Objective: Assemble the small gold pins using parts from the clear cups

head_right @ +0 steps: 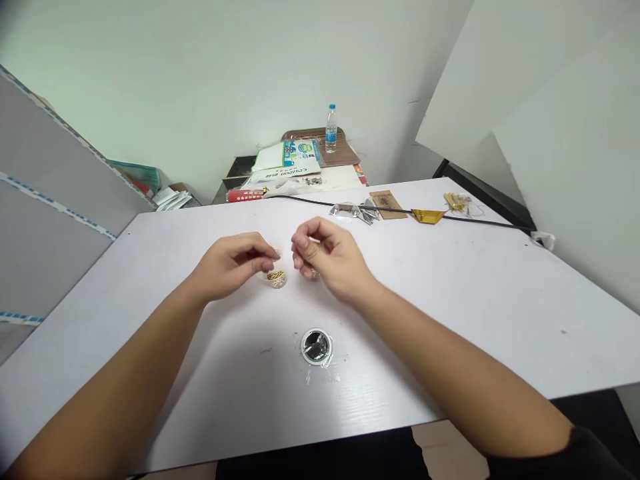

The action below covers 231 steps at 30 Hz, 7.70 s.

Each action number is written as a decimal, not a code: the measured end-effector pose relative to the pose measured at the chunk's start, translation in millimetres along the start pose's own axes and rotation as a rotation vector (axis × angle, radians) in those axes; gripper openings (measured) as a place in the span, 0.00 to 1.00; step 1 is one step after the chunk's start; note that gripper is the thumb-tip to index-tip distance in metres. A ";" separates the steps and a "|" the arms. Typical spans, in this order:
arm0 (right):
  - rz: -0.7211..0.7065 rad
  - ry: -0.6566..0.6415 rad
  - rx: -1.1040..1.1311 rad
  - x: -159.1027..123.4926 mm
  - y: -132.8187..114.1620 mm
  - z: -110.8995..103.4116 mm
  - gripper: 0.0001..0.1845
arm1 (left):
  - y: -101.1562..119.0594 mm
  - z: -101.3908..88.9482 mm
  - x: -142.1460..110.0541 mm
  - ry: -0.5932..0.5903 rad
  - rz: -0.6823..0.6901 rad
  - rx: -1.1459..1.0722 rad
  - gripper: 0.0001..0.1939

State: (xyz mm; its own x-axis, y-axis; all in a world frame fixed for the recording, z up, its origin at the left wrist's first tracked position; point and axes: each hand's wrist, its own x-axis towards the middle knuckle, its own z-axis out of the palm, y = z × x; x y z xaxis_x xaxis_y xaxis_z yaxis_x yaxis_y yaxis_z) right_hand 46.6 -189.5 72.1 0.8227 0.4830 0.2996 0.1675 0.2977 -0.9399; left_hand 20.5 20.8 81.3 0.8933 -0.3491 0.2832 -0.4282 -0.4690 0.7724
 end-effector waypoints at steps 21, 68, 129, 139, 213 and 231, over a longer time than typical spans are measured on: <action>0.297 0.117 0.194 -41.9 69.2 7.4 0.14 | -36.8 71.3 -57.7 -0.057 -0.420 -0.884 0.09; 0.269 0.014 -0.344 -58.4 69.9 15.7 0.12 | -34.3 65.4 -57.4 -0.151 -0.658 -0.856 0.09; 0.451 0.020 -0.234 -63.8 61.6 25.1 0.30 | -27.4 69.1 -54.9 -0.171 -0.316 -0.487 0.05; 0.412 0.039 -0.344 -66.0 62.9 29.0 0.31 | -26.3 71.6 -55.7 -0.109 -0.304 -0.450 0.05; 0.515 -0.061 -0.206 -60.2 63.0 23.5 0.31 | -30.8 76.7 -58.9 -0.106 -0.229 -0.391 0.04; 0.656 -0.025 0.107 -57.2 60.5 24.0 0.28 | -32.9 76.4 -59.7 -0.122 -0.253 -0.495 0.06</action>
State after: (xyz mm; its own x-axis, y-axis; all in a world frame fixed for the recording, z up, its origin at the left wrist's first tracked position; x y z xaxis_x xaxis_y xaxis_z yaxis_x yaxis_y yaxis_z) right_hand -3.4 -179.3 2.0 0.7226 0.6107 -0.3240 -0.4193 0.0145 -0.9078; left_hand -29.2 -4.9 -4.4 0.9249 -0.3801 0.0094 -0.0613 -0.1247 0.9903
